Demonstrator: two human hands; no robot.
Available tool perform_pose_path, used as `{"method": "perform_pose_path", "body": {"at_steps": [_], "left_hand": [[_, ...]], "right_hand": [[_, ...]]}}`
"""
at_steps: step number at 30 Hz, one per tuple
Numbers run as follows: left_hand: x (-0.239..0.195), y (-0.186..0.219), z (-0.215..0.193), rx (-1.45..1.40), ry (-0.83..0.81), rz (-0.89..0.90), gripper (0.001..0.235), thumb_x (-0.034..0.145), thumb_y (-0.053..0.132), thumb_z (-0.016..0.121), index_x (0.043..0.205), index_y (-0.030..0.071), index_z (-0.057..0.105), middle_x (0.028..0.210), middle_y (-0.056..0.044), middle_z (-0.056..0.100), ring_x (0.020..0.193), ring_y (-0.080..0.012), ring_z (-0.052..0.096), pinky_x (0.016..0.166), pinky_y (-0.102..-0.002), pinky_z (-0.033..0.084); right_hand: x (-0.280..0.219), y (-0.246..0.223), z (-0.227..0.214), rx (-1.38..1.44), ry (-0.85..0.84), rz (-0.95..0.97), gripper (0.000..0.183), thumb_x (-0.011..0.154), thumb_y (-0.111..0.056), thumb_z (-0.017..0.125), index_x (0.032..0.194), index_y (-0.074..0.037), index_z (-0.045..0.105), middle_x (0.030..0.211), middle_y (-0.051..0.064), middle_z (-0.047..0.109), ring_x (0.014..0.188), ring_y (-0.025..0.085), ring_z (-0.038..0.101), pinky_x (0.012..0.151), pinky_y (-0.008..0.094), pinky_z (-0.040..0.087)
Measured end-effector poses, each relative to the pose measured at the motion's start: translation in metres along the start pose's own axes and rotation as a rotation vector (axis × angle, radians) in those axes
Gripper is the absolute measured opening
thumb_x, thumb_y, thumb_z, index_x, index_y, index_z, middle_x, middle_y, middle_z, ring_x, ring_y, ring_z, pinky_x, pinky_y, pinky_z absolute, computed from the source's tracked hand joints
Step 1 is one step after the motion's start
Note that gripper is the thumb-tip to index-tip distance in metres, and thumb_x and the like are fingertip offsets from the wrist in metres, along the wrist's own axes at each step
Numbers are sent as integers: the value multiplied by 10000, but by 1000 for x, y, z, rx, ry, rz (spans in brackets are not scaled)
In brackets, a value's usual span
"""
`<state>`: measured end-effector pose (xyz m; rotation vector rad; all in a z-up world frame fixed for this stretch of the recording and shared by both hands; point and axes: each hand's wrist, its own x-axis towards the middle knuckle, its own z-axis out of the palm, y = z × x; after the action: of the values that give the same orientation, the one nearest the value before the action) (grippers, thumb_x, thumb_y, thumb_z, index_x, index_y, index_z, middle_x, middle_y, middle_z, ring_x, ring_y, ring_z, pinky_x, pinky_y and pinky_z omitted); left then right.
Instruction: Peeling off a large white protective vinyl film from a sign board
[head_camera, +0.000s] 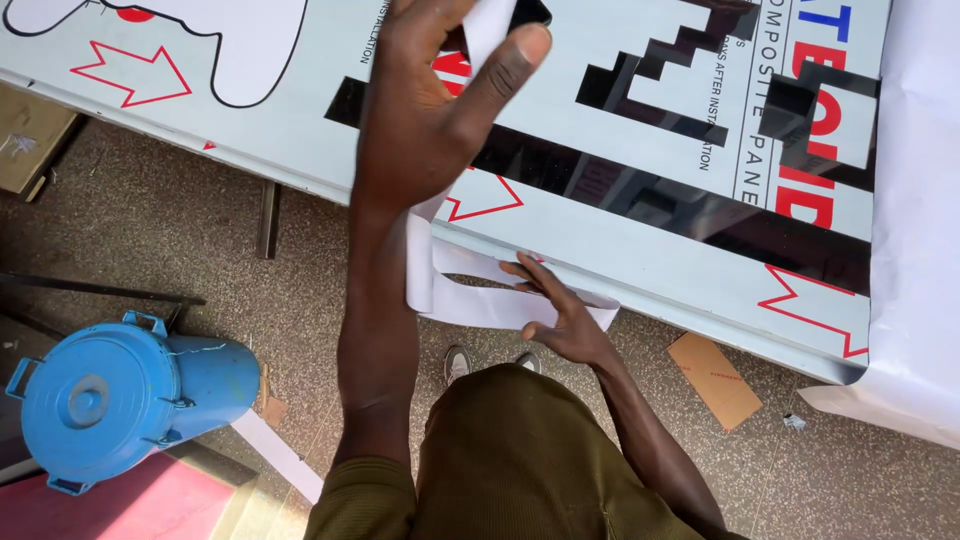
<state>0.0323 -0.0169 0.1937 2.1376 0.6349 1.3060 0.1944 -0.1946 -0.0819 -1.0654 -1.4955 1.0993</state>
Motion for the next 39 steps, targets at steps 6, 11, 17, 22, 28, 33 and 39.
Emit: {"method": "perform_pose_path", "body": {"at_steps": [6,11,17,22,28,33,39], "left_hand": [[-26,-30,13,-185,135,-86,284,1193,314,691,1430,157,711,1357,-5,596,1189,-146,668,947,-298,575],[-64,-48,-10,-258,332,-155,370,1222,225,733,1574,119,684,1518,-64,577,1351,-156,695,1012,-288,590],[-94,-75,-49,-146,562,-115,338,1195,213,731,1511,93,723,1541,-64,681,1624,-221,496,1433,-443,362],[-111,-88,-65,-84,552,-255,342,1171,231,729,1492,115,753,1545,-96,762,1768,-322,273,799,-189,490],[-111,-85,-81,-244,309,-187,369,1201,281,702,1517,90,721,1239,-40,464,1214,-124,486,1013,-315,502],[-110,-92,-88,-182,196,-213,422,1205,337,681,1561,112,705,1178,-84,521,1154,-177,528,1018,-386,491],[-83,-94,-110,-166,202,-164,407,1177,283,686,1531,83,720,1234,-147,577,1214,-260,593,1051,-488,547]], "right_hand": [[34,22,85,-309,23,-147,1490,887,-651,887,1827,-133,-147,1941,201,148,1791,425,237,1418,600,245],[41,92,112,-501,299,-196,1086,869,-280,692,1795,-27,184,1695,197,570,1520,426,553,1218,574,460],[14,141,83,-613,447,-229,905,788,114,658,1642,-163,545,1538,110,745,1423,345,688,1135,566,569],[5,100,61,-548,614,-330,557,922,99,601,1419,-107,746,1315,129,817,1228,320,752,1065,518,589],[20,30,40,-508,826,-483,183,1043,74,745,1179,-2,840,1181,177,800,1145,417,783,1023,544,626],[52,-41,36,-455,851,-538,148,1076,23,762,1218,19,805,1190,193,761,1178,424,767,1014,531,624],[114,-106,27,-557,905,-738,316,1065,-92,801,1369,-11,773,1292,171,734,1246,379,704,1053,473,575]]}}
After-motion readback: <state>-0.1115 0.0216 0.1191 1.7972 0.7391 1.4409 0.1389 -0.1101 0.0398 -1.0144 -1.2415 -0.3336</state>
